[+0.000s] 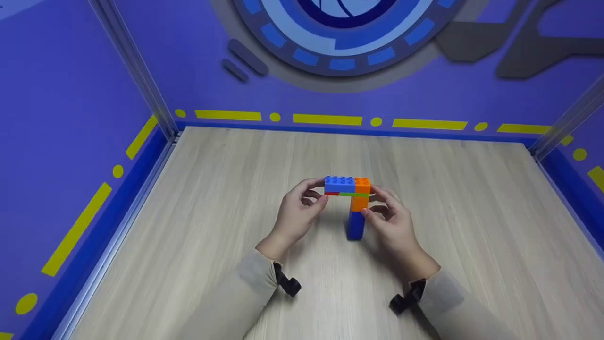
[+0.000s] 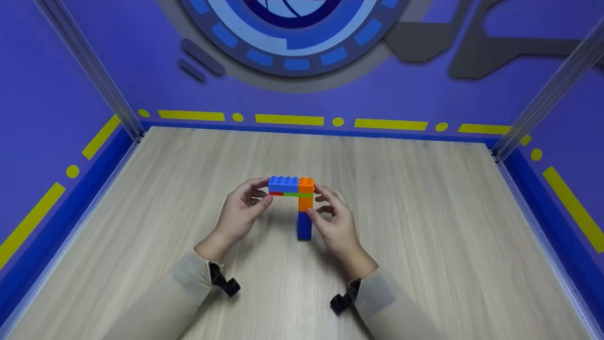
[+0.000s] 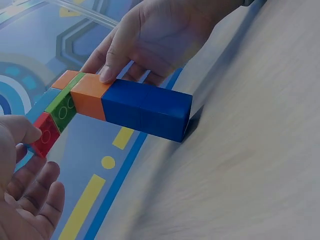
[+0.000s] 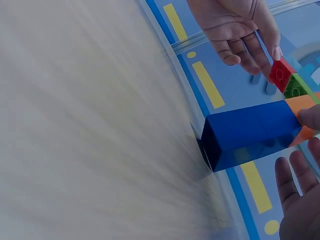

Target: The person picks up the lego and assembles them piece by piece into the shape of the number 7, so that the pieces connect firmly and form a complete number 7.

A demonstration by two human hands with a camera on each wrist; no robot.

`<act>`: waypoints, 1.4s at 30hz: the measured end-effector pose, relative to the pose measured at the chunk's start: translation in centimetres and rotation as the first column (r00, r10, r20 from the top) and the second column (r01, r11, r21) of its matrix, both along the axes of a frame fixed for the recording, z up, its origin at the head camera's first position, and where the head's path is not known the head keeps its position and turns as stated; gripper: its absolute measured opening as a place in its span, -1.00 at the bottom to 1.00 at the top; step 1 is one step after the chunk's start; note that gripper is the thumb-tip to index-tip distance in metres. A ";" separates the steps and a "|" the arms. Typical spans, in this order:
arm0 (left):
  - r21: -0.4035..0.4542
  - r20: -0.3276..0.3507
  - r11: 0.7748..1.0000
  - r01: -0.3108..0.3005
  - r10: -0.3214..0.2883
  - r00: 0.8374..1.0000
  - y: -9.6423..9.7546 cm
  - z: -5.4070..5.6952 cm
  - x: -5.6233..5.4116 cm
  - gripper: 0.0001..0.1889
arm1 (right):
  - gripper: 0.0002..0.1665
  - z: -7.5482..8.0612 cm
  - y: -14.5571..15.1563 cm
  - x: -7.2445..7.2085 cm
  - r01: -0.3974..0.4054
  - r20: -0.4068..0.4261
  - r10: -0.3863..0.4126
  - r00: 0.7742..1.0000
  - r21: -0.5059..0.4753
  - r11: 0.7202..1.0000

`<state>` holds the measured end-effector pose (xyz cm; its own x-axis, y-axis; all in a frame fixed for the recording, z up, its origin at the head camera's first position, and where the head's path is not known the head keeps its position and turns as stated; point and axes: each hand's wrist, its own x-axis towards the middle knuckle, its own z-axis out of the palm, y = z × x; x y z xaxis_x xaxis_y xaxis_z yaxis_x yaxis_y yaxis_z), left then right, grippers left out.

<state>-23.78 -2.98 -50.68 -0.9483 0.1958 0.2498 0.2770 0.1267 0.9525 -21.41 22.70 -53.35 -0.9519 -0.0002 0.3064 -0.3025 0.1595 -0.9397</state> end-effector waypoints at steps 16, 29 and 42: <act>-0.055 -0.007 0.995 -0.084 0.084 0.996 0.2 -0.6 -0.4 -0.59 | -0.36 -0.4 0.0 -0.4 -0.004 0.001 0.004 1.000 0.019 1.000; -0.173 0.015 0.981 -0.089 0.093 0.996 -0.1 -2.1 -1.2 -0.62 | -0.38 -0.4 0.2 -0.7 0.009 0.165 -0.034 0.986 0.150 0.989; -0.227 0.026 0.965 -0.133 0.143 0.989 -0.4 -3.2 -1.6 -0.70 | -0.38 -0.3 0.3 -0.6 -0.064 0.327 -0.003 0.945 0.194 0.979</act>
<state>-25.39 -3.40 -53.85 -0.9787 0.1086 0.1741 0.2024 0.3726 0.9056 -21.97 23.02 -53.64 -0.9978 -0.0597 -0.0278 0.0052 0.3493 -0.9370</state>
